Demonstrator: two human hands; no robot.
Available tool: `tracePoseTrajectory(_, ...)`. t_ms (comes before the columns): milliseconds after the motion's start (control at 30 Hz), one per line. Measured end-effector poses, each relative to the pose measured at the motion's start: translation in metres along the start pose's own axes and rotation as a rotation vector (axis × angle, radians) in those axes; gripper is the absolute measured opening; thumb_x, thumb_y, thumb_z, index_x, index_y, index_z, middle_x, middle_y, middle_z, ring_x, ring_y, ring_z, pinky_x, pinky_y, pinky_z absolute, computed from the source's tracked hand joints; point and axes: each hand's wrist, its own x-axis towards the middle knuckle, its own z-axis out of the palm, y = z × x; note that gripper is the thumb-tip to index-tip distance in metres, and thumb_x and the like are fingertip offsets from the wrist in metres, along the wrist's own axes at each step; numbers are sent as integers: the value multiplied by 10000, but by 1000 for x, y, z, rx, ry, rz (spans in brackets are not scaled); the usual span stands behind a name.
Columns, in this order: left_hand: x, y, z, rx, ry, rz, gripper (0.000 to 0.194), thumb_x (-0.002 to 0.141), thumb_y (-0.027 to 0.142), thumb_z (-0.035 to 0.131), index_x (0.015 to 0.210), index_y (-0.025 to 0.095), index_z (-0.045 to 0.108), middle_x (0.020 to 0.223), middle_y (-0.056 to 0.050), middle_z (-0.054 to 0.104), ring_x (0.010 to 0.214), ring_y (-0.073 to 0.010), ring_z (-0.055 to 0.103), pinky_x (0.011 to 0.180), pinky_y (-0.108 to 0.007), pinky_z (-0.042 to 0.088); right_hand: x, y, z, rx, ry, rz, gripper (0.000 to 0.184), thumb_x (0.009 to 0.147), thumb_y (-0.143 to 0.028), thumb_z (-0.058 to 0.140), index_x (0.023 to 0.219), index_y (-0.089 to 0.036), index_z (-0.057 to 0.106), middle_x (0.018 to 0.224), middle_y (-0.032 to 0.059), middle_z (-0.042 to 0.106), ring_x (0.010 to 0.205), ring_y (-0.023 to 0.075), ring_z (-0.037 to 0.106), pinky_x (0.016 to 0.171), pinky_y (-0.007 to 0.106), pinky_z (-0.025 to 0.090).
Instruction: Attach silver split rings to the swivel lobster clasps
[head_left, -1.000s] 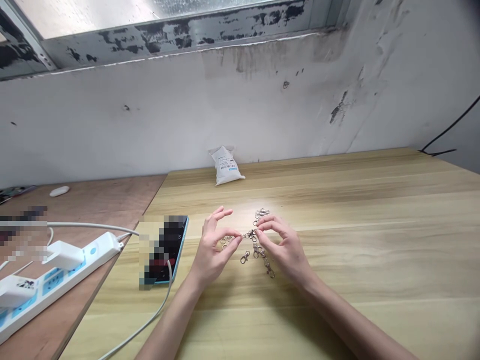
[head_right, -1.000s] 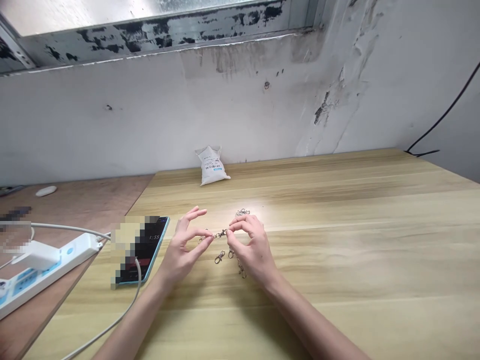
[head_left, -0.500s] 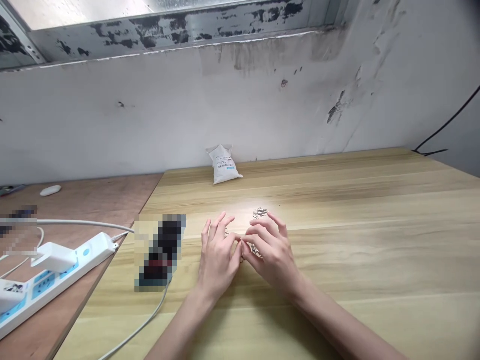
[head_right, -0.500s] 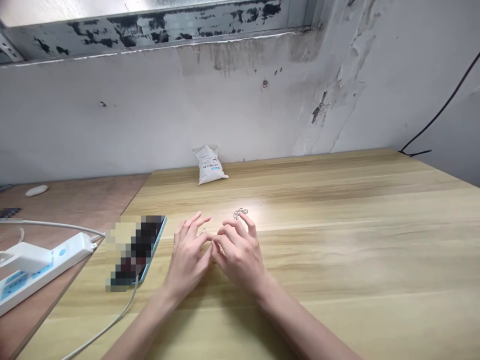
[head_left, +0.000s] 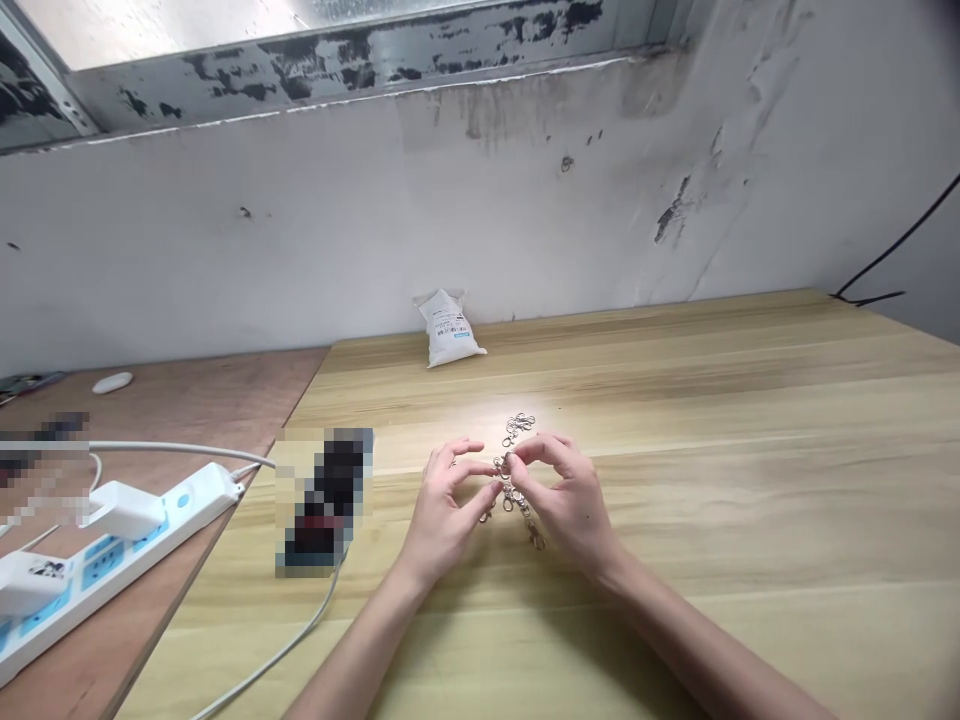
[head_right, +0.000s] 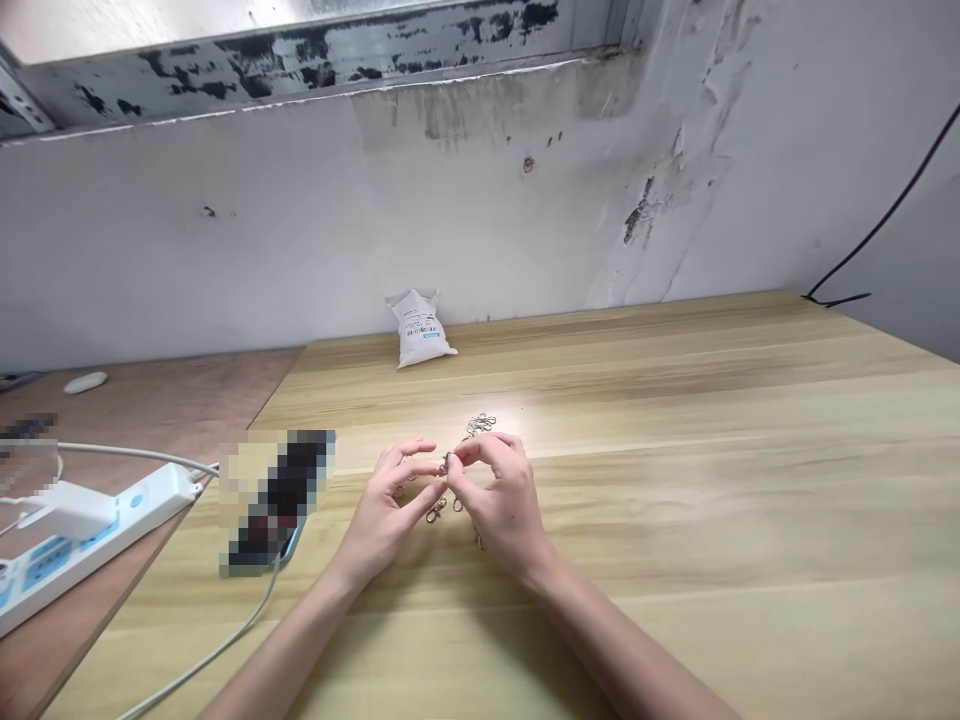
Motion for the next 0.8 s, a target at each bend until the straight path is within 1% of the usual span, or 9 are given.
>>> tracePoseTrajectory(100, 0, 1, 1, -48, 32, -11, 99, 853, 365, 675, 884, 292, 735, 1233, -46, 593, 1274, -260, 457, 1094, -481, 354, 0, 0, 0, 39, 0, 54, 114, 857, -263, 599, 756, -226, 640, 782, 14, 690, 881, 215, 607, 774, 344, 461)
tracePoseTrajectory(200, 0, 1, 2, -53, 57, 2, 107, 854, 370, 673, 872, 290, 742, 1211, -52, 603, 1266, -263, 459, 1081, -482, 362, 0, 1, 1, 44, 1, 66, 112, 850, -262, 607, 747, -227, 638, 774, 7, 688, 871, 212, 608, 776, 340, 457)
tracePoseTrajectory(400, -1, 0, 1, -29, 114, 24, 97, 860, 349, 664, 856, 287, 738, 1187, -49, 599, 1244, -252, 471, 1057, -473, 381, -1, 3, 3, 22, -4, 30, 106, 857, -252, 597, 756, -231, 625, 779, 5, 685, 881, 213, 595, 782, 340, 449)
tracePoseTrajectory(467, -1, 1, 0, -14, 148, 18, 81, 863, 316, 654, 859, 292, 731, 1209, -41, 583, 1239, -246, 480, 1045, -467, 393, -1, 3, 3, -9, -15, -4, 86, 855, -239, 593, 773, -230, 615, 808, 9, 690, 890, 216, 595, 814, 360, 439)
tracePoseTrajectory(533, -1, 3, -2, 32, 186, 40, 87, 861, 262, 638, 850, 287, 721, 1236, -37, 566, 1250, -247, 477, 1049, -473, 385, 0, 3, 3, -45, -33, -55, 61, 844, -217, 593, 785, -227, 599, 876, 19, 699, 916, 220, 602, 863, 390, 421)
tracePoseTrajectory(633, -1, 5, -5, 161, 217, 126, 120, 844, 191, 616, 819, 268, 705, 1248, -39, 565, 1286, -261, 451, 1075, -494, 343, 2, 4, 3, -99, -52, -132, 68, 832, -192, 584, 772, -223, 572, 981, 43, 695, 987, 238, 607, 908, 429, 403)
tracePoseTrajectory(700, 0, 6, -7, 258, 232, 167, 118, 839, 178, 608, 812, 257, 691, 1241, -45, 576, 1296, -273, 444, 1074, -505, 331, 2, 5, 3, -150, -49, -171, 79, 835, -190, 573, 765, -225, 564, 1028, 58, 686, 1047, 254, 595, 924, 448, 402)
tracePoseTrajectory(800, 1, 6, -8, 427, 276, 221, 83, 833, 180, 609, 813, 237, 666, 1222, -59, 598, 1292, -290, 455, 1084, -530, 299, 1, 6, 4, -244, -39, -242, 66, 838, -196, 568, 783, -231, 563, 1092, 73, 669, 1166, 277, 550, 1010, 497, 362)
